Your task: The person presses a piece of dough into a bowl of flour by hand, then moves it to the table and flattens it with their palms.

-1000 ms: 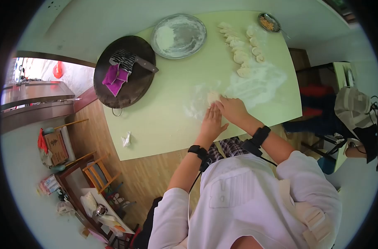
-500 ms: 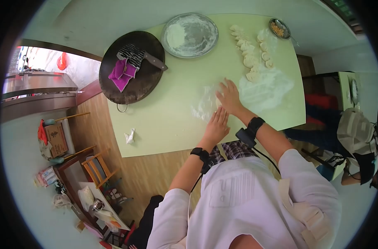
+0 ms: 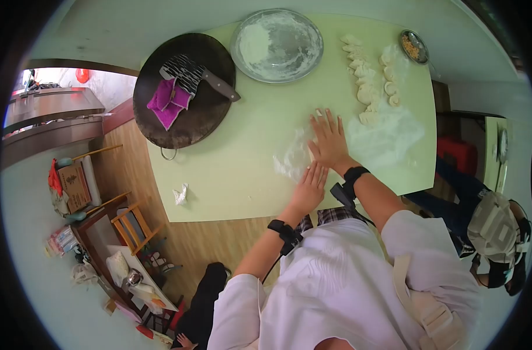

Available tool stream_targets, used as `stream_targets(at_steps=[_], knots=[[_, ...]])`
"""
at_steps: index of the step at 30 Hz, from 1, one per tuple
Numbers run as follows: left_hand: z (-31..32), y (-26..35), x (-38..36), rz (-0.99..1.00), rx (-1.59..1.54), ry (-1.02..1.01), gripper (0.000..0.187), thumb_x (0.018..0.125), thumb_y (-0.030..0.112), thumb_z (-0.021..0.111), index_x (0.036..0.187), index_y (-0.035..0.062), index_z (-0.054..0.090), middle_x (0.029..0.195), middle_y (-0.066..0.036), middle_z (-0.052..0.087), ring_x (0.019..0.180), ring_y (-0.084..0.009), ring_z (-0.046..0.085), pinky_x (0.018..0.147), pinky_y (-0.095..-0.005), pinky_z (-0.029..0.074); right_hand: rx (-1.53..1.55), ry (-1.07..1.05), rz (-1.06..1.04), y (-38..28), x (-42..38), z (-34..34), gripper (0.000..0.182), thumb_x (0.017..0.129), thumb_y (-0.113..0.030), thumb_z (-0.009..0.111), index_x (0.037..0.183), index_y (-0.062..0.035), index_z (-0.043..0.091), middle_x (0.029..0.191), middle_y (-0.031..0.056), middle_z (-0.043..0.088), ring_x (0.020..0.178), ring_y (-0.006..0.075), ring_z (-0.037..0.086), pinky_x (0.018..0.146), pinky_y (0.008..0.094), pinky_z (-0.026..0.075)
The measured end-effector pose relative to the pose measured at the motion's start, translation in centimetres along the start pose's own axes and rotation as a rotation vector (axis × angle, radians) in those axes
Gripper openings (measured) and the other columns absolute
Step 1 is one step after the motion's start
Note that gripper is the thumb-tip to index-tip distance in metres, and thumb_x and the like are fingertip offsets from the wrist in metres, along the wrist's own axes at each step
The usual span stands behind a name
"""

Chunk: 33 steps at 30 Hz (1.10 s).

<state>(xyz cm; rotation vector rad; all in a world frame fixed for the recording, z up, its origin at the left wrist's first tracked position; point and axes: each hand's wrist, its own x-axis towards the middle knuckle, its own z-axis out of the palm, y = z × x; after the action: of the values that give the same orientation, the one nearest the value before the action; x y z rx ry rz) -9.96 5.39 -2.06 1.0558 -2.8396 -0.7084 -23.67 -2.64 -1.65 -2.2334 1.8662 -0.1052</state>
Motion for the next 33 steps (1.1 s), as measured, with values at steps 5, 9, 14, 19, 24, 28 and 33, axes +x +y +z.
stream_targets(at_steps=[5,9,14,19,24,28,33], knots=[[-1.1,0.2,0.5,-0.007,0.056,0.017,0.059,0.075,0.023,0.049,0.124,-0.004,0.029,0.128,-0.024,0.026,0.123,-0.0343,0.021,0.099,-0.04,0.021,0.034,0.039,-0.086,0.7,0.8,-0.2,0.06,0.078,-0.038,0.042,0.128,-0.0079,0.027,0.134,0.0136,0.021,0.125,0.0336,0.014,0.097,0.054,0.009],[-2.0,0.6,0.3,-0.047,-0.02,0.018,0.054,0.076,0.024,0.049,0.122,-0.0005,0.034,0.13,-0.021,0.025,0.124,-0.0313,0.019,0.1,-0.0423,0.02,0.086,0.035,-0.157,1.1,0.8,0.1,0.056,0.079,-0.039,0.042,0.125,-0.0064,0.033,0.132,0.0137,0.025,0.124,0.0319,0.016,0.098,0.0518,0.01],[-3.0,-0.1,-1.3,-0.174,-0.143,0.105,0.036,0.076,0.019,0.051,0.109,0.006,0.049,0.128,-0.013,0.033,0.121,-0.0303,0.025,0.098,-0.0456,0.021,0.203,-0.073,-0.327,2.5,-2.0,0.0,0.054,0.075,-0.032,0.052,0.118,-0.0021,0.038,0.123,0.0154,0.037,0.121,0.0306,0.024,0.097,0.0394,0.023],[-3.4,-2.5,-4.9,-0.368,-0.241,0.414,0.022,0.073,0.009,0.053,0.095,0.007,0.056,0.112,-0.012,0.048,0.11,-0.0321,0.038,0.094,-0.0466,0.027,0.333,-0.087,-0.226,1.4,-3.5,-1.8,0.05,0.064,-0.02,0.063,0.107,0.0002,0.045,0.106,0.0145,0.046,0.104,0.03,0.039,0.086,0.0332,0.036],[-3.8,-2.6,-5.8,-0.376,-0.244,0.448,0.024,0.073,0.009,0.051,0.096,0.0071,0.055,0.111,-0.012,0.048,0.11,-0.0321,0.038,0.095,-0.0461,0.026,0.293,-0.107,-0.202,-0.2,-3.2,-2.3,0.032,0.059,-0.014,0.064,0.087,-0.0019,0.055,0.097,0.0136,0.045,0.089,0.0295,0.041,0.077,0.0349,0.039],[-3.0,0.2,-3.6,-0.067,-0.052,0.15,0.041,0.079,0.021,0.048,0.118,0.0116,0.041,0.127,-0.008,0.034,0.118,-0.0263,0.03,0.098,-0.0438,0.023,0.453,0.088,-0.057,-0.8,-3.6,-2.6,0.019,0.062,-0.019,0.063,0.073,-0.0038,0.059,0.09,0.0133,0.051,0.085,0.0283,0.047,0.071,0.0344,0.041],[-0.6,0.6,-1.9,0.075,0.064,0.012,0.058,0.079,0.039,0.045,0.128,0.0131,0.028,0.135,-0.001,0.022,0.124,-0.0183,0.021,0.101,-0.0397,0.017,0.324,-0.14,0.212,-0.5,-2.8,-5.2,0.035,0.072,-0.036,0.053,0.059,-0.0038,0.06,0.058,0.0132,0.056,0.059,0.0299,0.056,0.057,0.0375,0.045]])
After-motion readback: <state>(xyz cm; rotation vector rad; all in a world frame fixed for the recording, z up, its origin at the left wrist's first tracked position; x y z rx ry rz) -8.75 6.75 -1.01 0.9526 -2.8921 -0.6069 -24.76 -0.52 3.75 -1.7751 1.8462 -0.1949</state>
